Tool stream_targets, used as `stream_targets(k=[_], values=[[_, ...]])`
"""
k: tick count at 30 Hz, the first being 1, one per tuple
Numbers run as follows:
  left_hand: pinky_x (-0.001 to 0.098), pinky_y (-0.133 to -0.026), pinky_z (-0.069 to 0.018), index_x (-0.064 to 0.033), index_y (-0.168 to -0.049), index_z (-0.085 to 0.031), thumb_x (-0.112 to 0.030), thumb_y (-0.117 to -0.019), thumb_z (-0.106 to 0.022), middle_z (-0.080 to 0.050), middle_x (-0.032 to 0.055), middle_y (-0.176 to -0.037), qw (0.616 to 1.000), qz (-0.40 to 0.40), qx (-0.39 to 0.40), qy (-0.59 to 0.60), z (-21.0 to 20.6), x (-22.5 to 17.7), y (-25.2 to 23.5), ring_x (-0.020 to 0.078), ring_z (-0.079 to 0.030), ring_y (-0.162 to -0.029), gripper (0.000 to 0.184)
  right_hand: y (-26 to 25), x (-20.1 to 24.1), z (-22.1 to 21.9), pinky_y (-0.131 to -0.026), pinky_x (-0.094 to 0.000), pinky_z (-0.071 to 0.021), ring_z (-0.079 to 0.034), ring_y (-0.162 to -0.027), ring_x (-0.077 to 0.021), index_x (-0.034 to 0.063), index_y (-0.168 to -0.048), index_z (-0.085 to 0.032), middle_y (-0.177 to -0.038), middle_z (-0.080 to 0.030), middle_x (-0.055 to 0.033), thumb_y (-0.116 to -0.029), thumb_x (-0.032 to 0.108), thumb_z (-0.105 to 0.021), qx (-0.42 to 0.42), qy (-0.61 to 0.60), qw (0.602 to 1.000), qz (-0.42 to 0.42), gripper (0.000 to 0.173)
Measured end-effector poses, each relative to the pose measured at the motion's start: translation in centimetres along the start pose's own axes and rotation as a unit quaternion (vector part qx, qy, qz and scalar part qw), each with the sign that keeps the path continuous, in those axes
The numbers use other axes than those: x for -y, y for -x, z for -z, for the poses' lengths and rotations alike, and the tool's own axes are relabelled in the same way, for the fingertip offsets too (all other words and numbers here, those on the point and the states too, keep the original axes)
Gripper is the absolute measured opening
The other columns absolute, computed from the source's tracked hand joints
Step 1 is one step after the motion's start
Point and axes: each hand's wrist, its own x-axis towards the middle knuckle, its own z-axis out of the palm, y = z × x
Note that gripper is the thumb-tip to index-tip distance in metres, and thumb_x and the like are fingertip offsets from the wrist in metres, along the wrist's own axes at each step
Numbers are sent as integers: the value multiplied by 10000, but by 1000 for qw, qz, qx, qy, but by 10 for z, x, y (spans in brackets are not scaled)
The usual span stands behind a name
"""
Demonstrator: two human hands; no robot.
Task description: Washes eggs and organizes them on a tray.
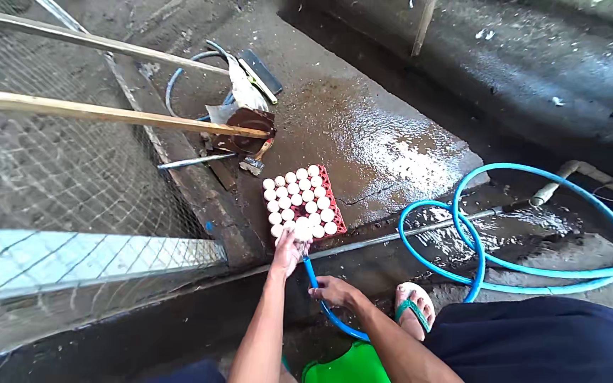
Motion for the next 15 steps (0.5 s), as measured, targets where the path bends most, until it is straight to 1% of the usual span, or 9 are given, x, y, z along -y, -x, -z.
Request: stream_targets(k=[2, 4, 6, 8, 11, 12, 13, 14, 15], values=[[346, -717, -587, -20, -1355, -450, -326, -1134, -185, -688, 136, -939, 998, 50, 5, 34, -4, 7, 26, 219, -690, -780, 461, -2, 2, -4, -874, -477, -505, -631, -986, -260, 95, -1347, -600, -1196, -648, -168, -1069, 343, -541, -4, 24, 1000, -4, 377], [335, -665, -582, -12, -1219, -525, -399, -1125, -149, -681, 126, -887, 996, 59, -10, 62, -11, 7, 43, 212, -676, -721, 548, -3, 6, -6, -910, -511, -502, -639, -1029, -295, 86, -1357, -596, -1217, -647, -190, -1047, 302, -586, -4, 58, 998, -11, 379], [302, -555, -562, -37, -1235, -510, -396, -1124, -139, -670, 110, -829, 997, 33, -11, 71, -14, 7, 58, 183, -636, -599, 528, 2, 10, -6, -947, -558, -503, -648, -1090, -344, 75, -1377, -586, -1245, -652, -209, -984, 238, -665, -23, 92, 995, -33, 433], [251, -444, -484, -82, -1338, -472, -386, -1126, -171, -636, 83, -768, 999, 13, -16, 47, -16, 6, 69, 136, -547, -489, 477, 14, 20, -2, -1018, -602, -487, -627, -1199, -399, 61, -1418, -565, -1314, -638, -238, -945, 206, -686, -103, 90, 989, -47, 509], [221, -423, -422, -74, -1310, -462, -351, -1125, -215, -576, 40, -744, 997, -12, -55, -45, -26, 7, 86, 88, -476, -476, 415, 41, 45, -8, -1044, -546, -488, -604, -1244, -373, 38, -1477, -487, -1411, -565, -247, -1008, 216, -580, -312, -24, 949, 46, 510], [245, -516, -468, -45, -1329, -483, -334, -1118, -230, -601, 64, -868, 993, -32, -71, -89, -31, 8, 92, 97, -526, -594, 438, 46, 54, -17, -1021, -508, -505, -616, -1220, -330, 29, -1466, -495, -1419, -561, -230, -1028, 201, -519, -367, -66, 921, 108, 471], [317, -744, -525, 6, -1393, -475, -304, -1117, -237, -621, 141, -1109, 990, -47, -67, -114, -36, 7, 101, 156, -599, -864, 479, 51, 62, -25, -1061, -481, -480, -591, -1265, -306, 7, -1453, -506, -1430, -558, -225, -1041, 175, -465, -401, -89, 896, 171, 447], [375, -978, -494, 54, -1417, -467, -263, -1111, -246, -575, 206, -1315, 990, -69, -49, -116, -41, 8, 110, 212, -585, -1133, 493, 53, 67, -32, -1113, -461, -445, -557, -1322, -294, -17, -1440, -522, -1444, -553, -229, -1040, 155, -433, -419, -91, 874, 228, 444], [396, -1081, -438, 83, -1417, -470, -234, -1108, -248, -535, 236, -1398, 989, -92, -31, -114, -47, 10, 119, 239, -542, -1256, 495, 55, 71, -34, -1154, -450, -419, -529, -1370, -286, -28, -1419, -550, -1462, -550, -225, -1038, 146, -422, -423, -85, 863, 263, 438]])
